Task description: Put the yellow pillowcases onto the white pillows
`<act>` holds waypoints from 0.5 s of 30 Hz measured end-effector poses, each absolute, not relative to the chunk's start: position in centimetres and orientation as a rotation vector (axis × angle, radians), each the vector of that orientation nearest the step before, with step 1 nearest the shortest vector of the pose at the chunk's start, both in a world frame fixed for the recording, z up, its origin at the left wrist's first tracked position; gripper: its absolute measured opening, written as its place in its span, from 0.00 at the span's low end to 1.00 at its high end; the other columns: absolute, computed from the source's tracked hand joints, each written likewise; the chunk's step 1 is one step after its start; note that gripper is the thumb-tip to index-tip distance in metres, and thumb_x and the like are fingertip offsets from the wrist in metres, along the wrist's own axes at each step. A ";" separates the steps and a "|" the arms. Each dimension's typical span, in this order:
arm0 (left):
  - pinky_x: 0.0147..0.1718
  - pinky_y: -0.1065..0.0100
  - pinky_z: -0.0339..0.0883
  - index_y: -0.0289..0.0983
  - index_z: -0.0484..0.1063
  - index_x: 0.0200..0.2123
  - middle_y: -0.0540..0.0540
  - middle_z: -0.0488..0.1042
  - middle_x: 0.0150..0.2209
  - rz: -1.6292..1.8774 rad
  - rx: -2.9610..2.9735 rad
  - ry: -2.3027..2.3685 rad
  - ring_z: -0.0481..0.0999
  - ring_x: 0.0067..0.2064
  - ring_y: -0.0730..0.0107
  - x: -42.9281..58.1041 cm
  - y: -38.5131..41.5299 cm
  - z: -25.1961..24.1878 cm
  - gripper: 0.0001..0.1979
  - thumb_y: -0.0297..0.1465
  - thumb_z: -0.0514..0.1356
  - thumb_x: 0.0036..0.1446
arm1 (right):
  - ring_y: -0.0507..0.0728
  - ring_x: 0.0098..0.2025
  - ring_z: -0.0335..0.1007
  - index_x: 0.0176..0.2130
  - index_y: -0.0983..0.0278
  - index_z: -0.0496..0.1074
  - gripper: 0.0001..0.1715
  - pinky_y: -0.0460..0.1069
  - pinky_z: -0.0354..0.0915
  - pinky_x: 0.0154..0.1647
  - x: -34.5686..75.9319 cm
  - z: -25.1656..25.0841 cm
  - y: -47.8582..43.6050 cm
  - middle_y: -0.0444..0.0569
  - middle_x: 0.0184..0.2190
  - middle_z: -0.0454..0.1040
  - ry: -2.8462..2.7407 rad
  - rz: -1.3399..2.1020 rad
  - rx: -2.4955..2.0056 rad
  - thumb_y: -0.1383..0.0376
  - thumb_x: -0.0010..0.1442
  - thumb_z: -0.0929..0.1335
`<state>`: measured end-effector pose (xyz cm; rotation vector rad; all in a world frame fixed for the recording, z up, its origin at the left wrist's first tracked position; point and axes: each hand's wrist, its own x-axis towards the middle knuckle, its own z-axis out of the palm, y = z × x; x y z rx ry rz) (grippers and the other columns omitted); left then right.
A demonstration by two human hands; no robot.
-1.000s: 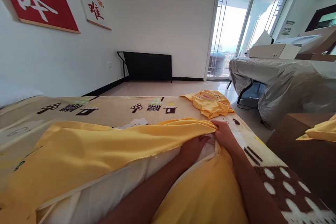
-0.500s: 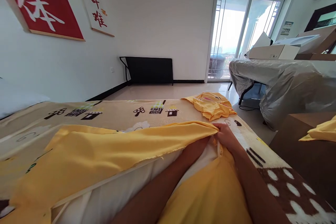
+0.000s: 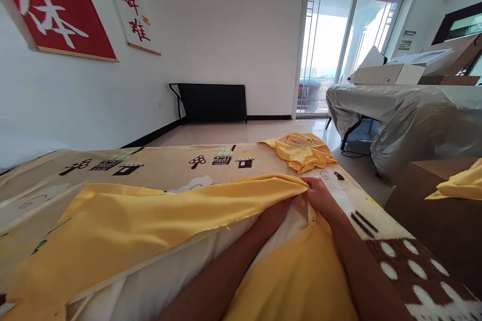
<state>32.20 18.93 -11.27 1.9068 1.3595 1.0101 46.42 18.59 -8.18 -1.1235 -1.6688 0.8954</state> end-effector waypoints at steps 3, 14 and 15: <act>0.63 0.58 0.50 0.42 0.67 0.54 0.46 0.66 0.60 1.024 1.921 1.388 0.62 0.62 0.62 32.2 19.4 -11.8 0.19 0.36 0.52 0.61 | 0.55 0.31 0.67 0.28 0.67 0.77 0.17 0.45 0.62 0.32 46.2 -8.1 18.4 0.41 0.23 0.73 -1.628 0.946 -1.125 0.69 0.42 0.61; 0.65 0.52 0.46 0.42 0.67 0.54 0.46 0.68 0.58 1.097 1.984 1.423 0.58 0.63 0.55 32.1 21.5 -14.7 0.19 0.39 0.51 0.61 | 0.52 0.29 0.64 0.30 0.67 0.78 0.19 0.44 0.60 0.30 45.2 -7.6 17.6 0.41 0.22 0.73 -1.591 1.066 -1.041 0.69 0.41 0.61; 0.65 0.53 0.45 0.42 0.67 0.53 0.46 0.68 0.57 1.099 1.985 1.423 0.57 0.64 0.55 32.1 21.5 -14.7 0.19 0.39 0.51 0.61 | 0.53 0.29 0.64 0.29 0.67 0.78 0.19 0.45 0.60 0.31 45.1 -7.5 17.5 0.41 0.22 0.72 -1.591 1.061 -1.046 0.69 0.41 0.61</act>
